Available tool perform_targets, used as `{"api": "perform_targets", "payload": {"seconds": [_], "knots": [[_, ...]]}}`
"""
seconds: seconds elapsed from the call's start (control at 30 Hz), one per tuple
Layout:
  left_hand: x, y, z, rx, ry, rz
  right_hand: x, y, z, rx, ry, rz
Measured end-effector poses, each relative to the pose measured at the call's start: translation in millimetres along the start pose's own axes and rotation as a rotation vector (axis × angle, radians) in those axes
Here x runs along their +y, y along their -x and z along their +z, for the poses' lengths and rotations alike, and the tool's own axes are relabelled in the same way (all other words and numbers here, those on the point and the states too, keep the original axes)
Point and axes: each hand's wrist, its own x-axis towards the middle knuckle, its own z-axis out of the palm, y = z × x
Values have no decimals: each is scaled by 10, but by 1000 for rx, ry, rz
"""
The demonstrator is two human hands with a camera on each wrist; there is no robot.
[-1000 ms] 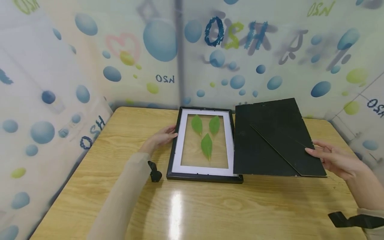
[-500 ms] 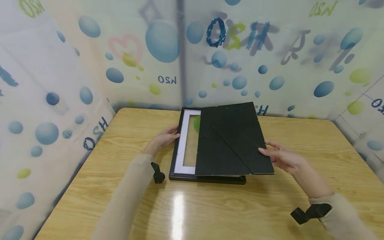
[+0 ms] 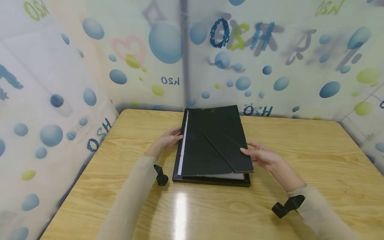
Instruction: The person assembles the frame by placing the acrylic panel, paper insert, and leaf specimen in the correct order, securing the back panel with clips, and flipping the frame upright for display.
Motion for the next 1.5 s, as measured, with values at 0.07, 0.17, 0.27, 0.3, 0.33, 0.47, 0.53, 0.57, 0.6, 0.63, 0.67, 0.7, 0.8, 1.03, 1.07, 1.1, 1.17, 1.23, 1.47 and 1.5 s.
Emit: {"api": "perform_targets", "payload": {"seconds": [0.07,0.17,0.27,0.3,0.33,0.47,0.53,0.57,0.6,0.63,0.67,0.7,0.8,1.03,1.07,1.1,1.17,1.23,1.47,1.5], "knots": [[11,13,17,-3,-2,-6,14,-21,-6,11,8,2],[27,32,38,-3,-2,-19,30,-40,-14,25,20,7],[34,41,49,5,0,-33,37,-49,-13,32,31,10],[33,39,50,6,0,-35,42,-55,-15,34,29,11],[31,36,51,7,0,-35,44,-62,-16,36,26,10],[18,20,54,10,6,-36,61,-95,-10,40,8,10],[13,11,58,8,7,-33,69,-110,0,41,12,8],[10,9,60,7,8,-33,74,-116,5,44,16,9],[9,6,63,7,11,-35,78,-120,8,49,21,10],[9,4,66,8,10,-36,84,-124,9,54,30,13],[10,3,68,9,9,-37,87,-126,13,56,41,14],[11,3,68,8,7,-37,88,-128,16,56,50,17],[22,17,67,9,6,-38,94,-147,15,57,66,28],[46,50,46,-3,-5,-31,100,-207,16,89,179,52],[51,53,48,0,-7,-33,95,-212,17,94,206,57],[55,55,49,4,-16,-35,89,-214,23,99,236,62],[65,58,54,9,-22,-34,78,-222,32,114,300,72],[74,63,59,13,-31,-38,65,-235,52,147,378,90],[115,73,90,18,-164,-48,32,-261,168,283,721,114],[122,68,94,19,-193,-44,27,-264,181,295,764,112]]}}
